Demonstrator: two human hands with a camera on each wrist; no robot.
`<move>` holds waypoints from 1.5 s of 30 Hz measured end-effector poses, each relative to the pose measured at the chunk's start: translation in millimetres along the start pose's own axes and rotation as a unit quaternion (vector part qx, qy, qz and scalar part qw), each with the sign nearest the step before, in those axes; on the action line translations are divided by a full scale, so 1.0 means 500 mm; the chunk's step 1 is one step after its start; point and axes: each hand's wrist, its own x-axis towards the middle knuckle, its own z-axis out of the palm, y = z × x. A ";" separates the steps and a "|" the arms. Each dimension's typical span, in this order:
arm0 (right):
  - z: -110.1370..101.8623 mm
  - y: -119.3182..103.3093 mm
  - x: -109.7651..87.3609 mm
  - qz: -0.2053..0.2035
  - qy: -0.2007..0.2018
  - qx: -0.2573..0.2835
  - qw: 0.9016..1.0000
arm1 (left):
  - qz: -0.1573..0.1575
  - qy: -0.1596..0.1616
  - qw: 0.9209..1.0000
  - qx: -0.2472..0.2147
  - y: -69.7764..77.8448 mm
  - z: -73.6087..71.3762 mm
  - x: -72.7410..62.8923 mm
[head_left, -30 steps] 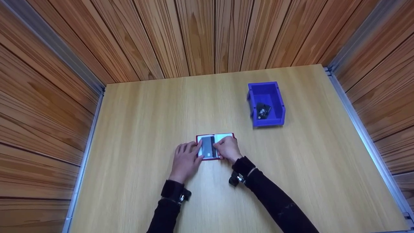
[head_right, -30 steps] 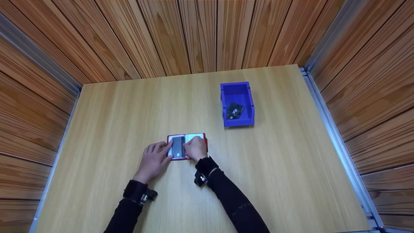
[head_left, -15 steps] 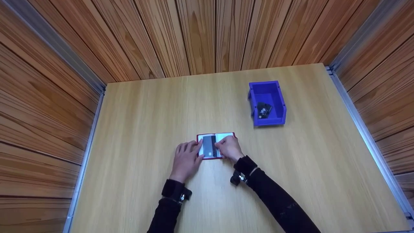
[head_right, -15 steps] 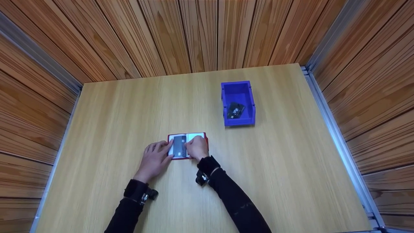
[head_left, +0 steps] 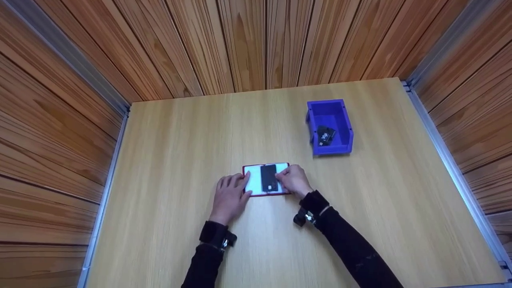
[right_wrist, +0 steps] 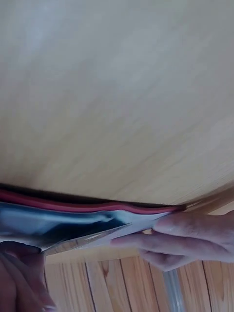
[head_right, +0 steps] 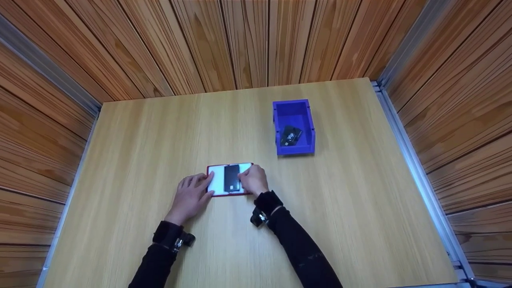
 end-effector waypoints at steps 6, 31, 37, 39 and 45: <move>-0.035 0.025 -0.001 0.004 -0.001 0.025 1.000 | -0.006 -0.001 1.000 -0.006 -0.001 -0.001 -0.004; -0.175 -0.056 -0.012 -0.024 0.006 0.068 0.997 | 0.006 -0.002 1.000 -0.011 0.002 -0.002 -0.002; -0.229 -0.067 0.000 -0.037 0.036 0.096 0.994 | 0.005 -0.001 1.000 -0.013 0.001 -0.001 -0.002; -0.244 -0.066 0.005 -0.047 0.050 0.111 0.991 | 0.006 0.001 1.000 -0.013 0.001 0.000 -0.002; -0.280 -0.061 0.016 -0.064 0.079 0.139 0.985 | 0.011 0.009 1.000 -0.008 0.001 0.003 -0.001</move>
